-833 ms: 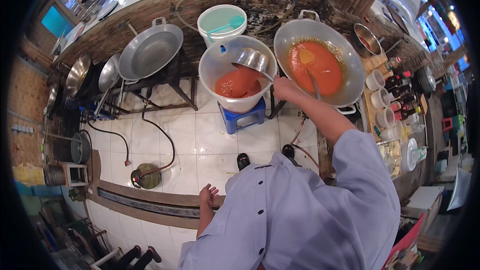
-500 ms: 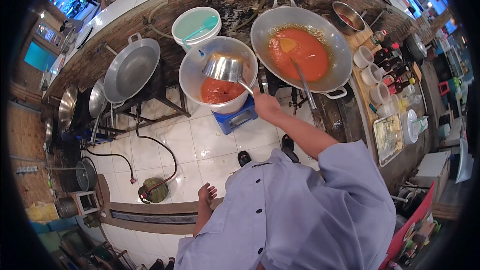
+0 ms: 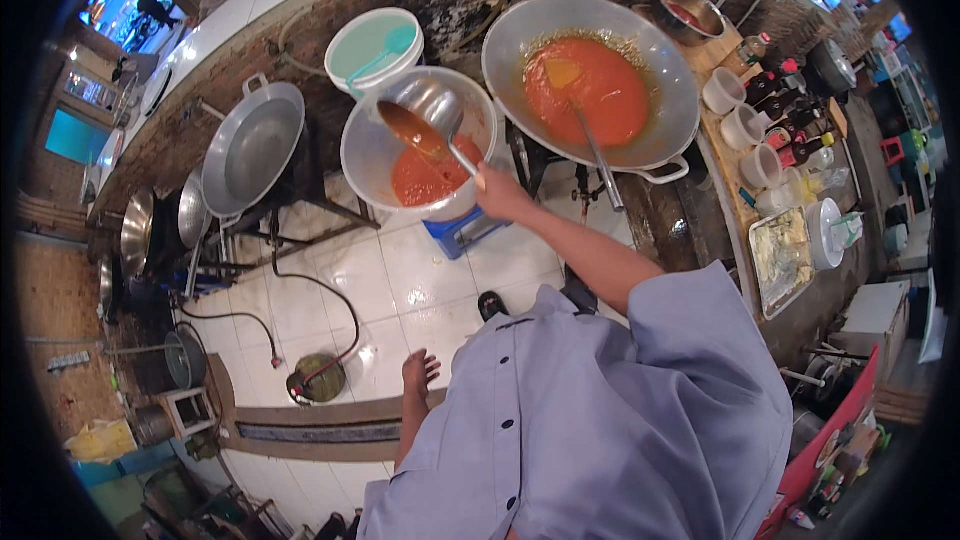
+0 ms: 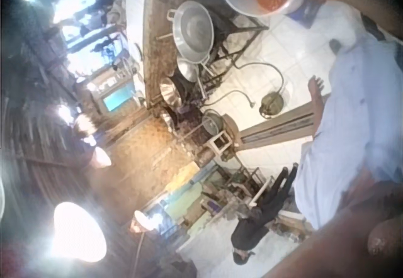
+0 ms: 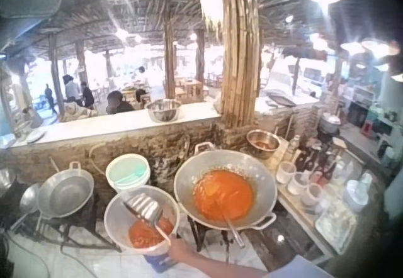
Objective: The person stirs a large pot of red sauce with a ladle, then transfers some of the sauce into a white bucket using a ladle.
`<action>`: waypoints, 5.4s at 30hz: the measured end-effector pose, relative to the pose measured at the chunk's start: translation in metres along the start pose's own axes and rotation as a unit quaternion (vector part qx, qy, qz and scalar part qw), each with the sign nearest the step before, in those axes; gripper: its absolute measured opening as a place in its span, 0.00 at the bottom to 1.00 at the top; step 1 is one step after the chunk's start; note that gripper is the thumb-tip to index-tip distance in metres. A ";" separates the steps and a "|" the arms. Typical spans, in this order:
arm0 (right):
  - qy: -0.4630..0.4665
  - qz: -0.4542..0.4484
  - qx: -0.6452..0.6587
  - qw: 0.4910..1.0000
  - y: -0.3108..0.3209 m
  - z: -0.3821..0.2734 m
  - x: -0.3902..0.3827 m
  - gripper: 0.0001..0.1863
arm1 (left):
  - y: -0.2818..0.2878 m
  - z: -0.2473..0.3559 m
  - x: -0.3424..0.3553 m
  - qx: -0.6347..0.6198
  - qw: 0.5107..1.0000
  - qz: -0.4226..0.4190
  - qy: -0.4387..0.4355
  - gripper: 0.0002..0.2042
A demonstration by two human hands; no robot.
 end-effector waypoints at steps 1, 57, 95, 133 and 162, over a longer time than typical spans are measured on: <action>-0.107 -0.094 0.100 0.985 -0.005 0.002 0.007 0.11 | -0.008 0.009 -0.015 0.018 1.000 0.005 -0.016 0.18; -0.462 -0.164 0.596 0.636 0.275 0.281 0.023 0.10 | -0.441 0.382 -0.216 0.500 0.829 -0.093 -0.231 0.10; -0.450 -0.068 0.611 0.648 0.277 0.301 0.015 0.09 | -0.496 0.460 -0.205 0.718 0.540 -0.045 -0.436 0.12; -0.421 -0.041 0.638 0.644 0.299 0.308 0.015 0.11 | -0.500 0.346 -0.199 0.259 0.934 -0.181 -0.169 0.08; -0.396 -0.048 0.673 0.623 0.297 0.309 0.025 0.10 | -0.423 0.399 -0.332 0.577 0.609 0.099 -0.535 0.19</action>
Point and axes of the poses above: each hand's wrist, its own x-axis towards the middle knuckle, its own y-axis out of the back of the hand, z = x × y, the point moved 6 cm from there along x, towards the middle knuckle, and after that the axes turned 7 degrees about z, right-handed, at the moved point
